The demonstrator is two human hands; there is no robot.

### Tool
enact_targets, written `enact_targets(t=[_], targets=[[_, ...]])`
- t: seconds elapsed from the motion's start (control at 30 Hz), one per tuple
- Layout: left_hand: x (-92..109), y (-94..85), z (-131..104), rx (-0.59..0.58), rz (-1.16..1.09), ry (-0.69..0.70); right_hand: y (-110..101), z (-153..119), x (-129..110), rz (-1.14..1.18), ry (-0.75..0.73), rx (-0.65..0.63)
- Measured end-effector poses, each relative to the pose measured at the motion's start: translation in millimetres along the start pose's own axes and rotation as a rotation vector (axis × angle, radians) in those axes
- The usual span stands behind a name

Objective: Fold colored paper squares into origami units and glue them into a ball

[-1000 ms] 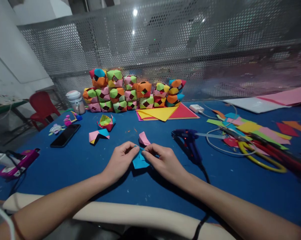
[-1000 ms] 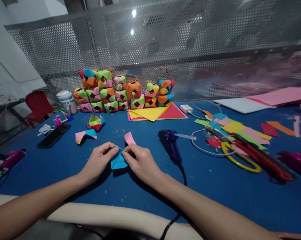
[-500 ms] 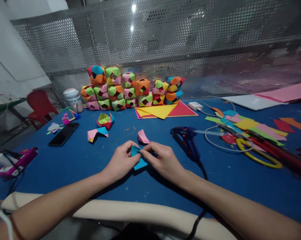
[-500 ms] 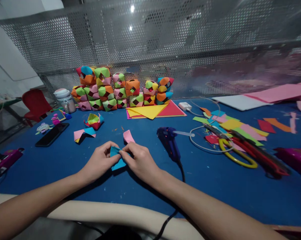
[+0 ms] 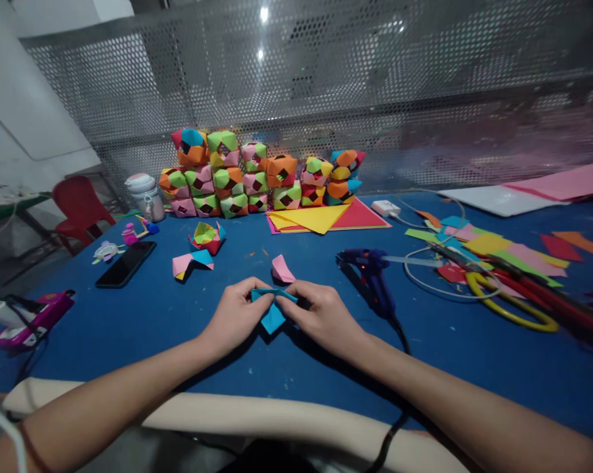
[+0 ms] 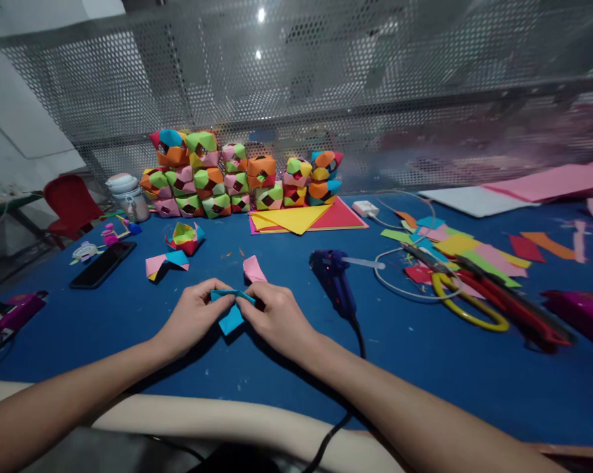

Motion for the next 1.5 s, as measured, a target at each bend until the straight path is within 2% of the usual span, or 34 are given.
enact_targets(t=[0.2, 0.37, 0.43, 0.57, 0.73, 0.93, 1.1, 1.27, 1.5], targets=[[-0.3, -1.5, 1.9, 0.004, -0.127, 0.011, -3.4, 1.0, 0.2, -0.023, -0.023, -0.01], [-5.4, 1.4, 1.2, -0.085, -0.332, -0.158, -3.3, 1.2, -1.4, -0.018, -0.052, -0.064], [-1.6, -0.4, 1.3, -0.114, -0.272, -0.141, -2.8, 1.4, -1.5, -0.013, -0.064, -0.082], [12.5, -3.5, 1.6, -0.152, -0.004, 0.062, 0.6, 2.0, 0.1, 0.001, -0.077, -0.133], [17.6, -7.8, -1.0, -0.086, 0.155, 0.193, -0.3, 3.0, 1.9, 0.022, -0.063, -0.124], [12.1, -2.6, -1.2, -0.105, 0.181, 0.202, -0.5, -0.6, -4.3, -0.006, -0.148, -0.11], [4.1, -12.0, 1.3, 0.035, 0.129, 0.124, -3.1, 2.3, 1.1, -0.008, -0.031, -0.051], [-1.9, -5.0, 2.1, -0.027, 0.125, 0.113, 0.0, 2.6, 1.7, 0.0, 0.016, -0.06], [-2.4, 1.6, -3.5, -0.006, 0.178, 0.16, 7.8, -0.4, 0.2, -0.066, 0.014, -0.063]])
Point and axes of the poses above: each hand's wrist, its own z-axis towards the middle knuckle, its own y-axis out of the palm, x = y × z, the point moved 7 cm from there along z, towards the middle knuckle, and after that the axes turned 12 degrees about y, right-handed, at the moved point
